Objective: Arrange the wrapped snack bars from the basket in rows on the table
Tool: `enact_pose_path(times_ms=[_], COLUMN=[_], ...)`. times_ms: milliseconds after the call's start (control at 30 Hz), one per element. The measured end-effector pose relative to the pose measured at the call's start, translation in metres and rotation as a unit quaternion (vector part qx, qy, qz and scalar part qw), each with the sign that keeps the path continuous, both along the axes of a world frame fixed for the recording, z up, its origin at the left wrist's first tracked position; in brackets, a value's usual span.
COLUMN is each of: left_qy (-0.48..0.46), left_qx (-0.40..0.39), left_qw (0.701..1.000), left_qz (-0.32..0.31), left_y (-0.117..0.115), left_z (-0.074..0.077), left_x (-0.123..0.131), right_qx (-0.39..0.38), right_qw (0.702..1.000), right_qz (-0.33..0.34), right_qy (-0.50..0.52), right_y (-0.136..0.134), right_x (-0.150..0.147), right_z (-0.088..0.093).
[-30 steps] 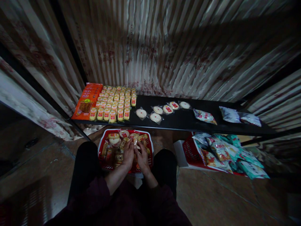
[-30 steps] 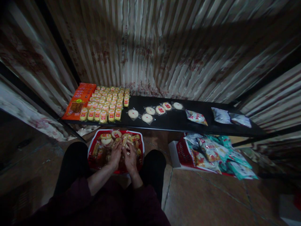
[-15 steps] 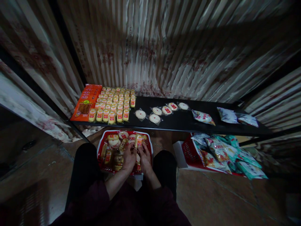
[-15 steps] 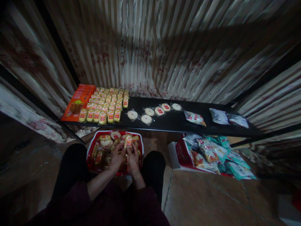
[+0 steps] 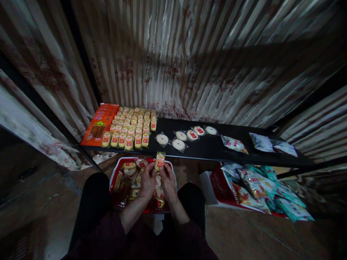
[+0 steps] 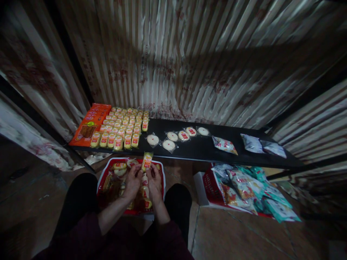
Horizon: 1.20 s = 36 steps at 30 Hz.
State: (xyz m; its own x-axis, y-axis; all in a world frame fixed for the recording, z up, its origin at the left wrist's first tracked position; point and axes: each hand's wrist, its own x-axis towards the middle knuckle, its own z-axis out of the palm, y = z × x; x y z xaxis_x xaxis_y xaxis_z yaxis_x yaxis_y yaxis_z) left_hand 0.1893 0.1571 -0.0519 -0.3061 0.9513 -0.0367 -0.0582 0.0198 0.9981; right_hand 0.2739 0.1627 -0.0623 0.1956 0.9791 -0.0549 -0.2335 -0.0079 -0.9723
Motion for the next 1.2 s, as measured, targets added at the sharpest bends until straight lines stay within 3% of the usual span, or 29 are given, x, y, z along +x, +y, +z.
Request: enact_pose_path(times_ms=[167,367,533,733,867,1033,1200], left_qy=[-0.005,-0.012,-0.019,-0.002,-0.004,-0.02,-0.002], left_qx=[0.014,0.005,-0.024,-0.037,-0.058,-0.062,-0.063], left_qw=[1.0,1.0,0.999,0.999,0.998,0.998,0.998], left_qz=[-0.005,0.013,0.043,0.031,0.015,0.006,0.007], left_y=[0.02,0.043,0.065,0.089,0.1,0.112,0.121], left_z=[0.007,0.021,0.026,0.035,0.032,0.024,0.028], left_x=[-0.003,-0.008,-0.008,-0.005,-0.002,0.007,0.014], right_qx=[-0.008,0.009,-0.013,-0.071,-0.09,-0.047,-0.032], right_qw=[1.0,0.999,0.995,0.981,0.978,0.988,0.995], right_qz=[0.01,0.031,0.023,0.066,0.072,0.03,0.001], right_qy=[0.018,0.039,0.098,0.169,0.175,0.143,0.093], right_y=[0.021,0.051,0.083,0.123,0.14,0.148,0.153], right_x=[0.0,-0.006,-0.018,-0.023,-0.016,-0.004,0.003], right_z=[0.02,0.03,0.038,0.051,0.049,0.037,0.026])
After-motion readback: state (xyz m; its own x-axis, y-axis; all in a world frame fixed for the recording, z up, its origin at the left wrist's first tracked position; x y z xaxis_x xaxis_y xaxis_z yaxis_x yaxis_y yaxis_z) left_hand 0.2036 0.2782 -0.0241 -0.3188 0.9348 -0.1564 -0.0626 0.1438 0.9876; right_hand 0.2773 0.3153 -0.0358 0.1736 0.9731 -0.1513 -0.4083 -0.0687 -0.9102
